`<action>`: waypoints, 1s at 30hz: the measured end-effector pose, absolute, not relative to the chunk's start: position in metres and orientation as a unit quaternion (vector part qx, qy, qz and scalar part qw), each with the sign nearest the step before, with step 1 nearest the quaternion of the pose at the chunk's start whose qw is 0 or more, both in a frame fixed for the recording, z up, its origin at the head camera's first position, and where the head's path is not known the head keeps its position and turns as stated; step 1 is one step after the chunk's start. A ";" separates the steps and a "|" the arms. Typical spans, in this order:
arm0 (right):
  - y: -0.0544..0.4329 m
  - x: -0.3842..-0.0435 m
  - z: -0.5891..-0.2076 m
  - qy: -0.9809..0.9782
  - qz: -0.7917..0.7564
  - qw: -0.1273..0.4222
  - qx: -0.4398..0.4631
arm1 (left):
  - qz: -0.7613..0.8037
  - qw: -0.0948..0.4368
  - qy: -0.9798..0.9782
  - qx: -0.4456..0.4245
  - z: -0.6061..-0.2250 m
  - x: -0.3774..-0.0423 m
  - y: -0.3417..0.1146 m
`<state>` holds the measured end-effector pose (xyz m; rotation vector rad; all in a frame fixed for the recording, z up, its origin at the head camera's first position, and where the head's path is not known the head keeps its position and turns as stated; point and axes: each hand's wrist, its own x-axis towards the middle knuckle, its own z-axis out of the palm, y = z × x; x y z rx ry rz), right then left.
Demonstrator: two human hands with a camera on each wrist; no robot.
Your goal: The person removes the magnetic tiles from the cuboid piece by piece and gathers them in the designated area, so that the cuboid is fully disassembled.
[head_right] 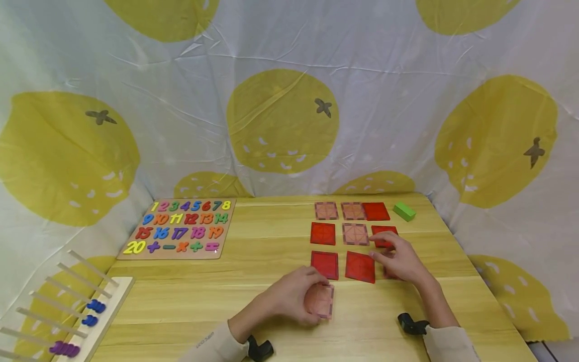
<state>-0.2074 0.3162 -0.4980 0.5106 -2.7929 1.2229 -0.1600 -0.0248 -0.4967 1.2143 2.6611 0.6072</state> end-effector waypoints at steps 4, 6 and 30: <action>0.315 -0.208 -0.496 -0.904 0.393 0.029 0.166 | 0.186 0.068 0.893 0.404 -0.498 -0.156 -0.017; 0.315 -0.208 -0.496 -0.903 0.395 0.028 0.166 | 0.176 0.062 0.894 0.409 -0.498 -0.154 -0.014; 0.303 -0.213 -0.498 -0.898 0.401 0.022 0.180 | 0.128 0.036 0.906 0.403 -0.502 -0.147 0.000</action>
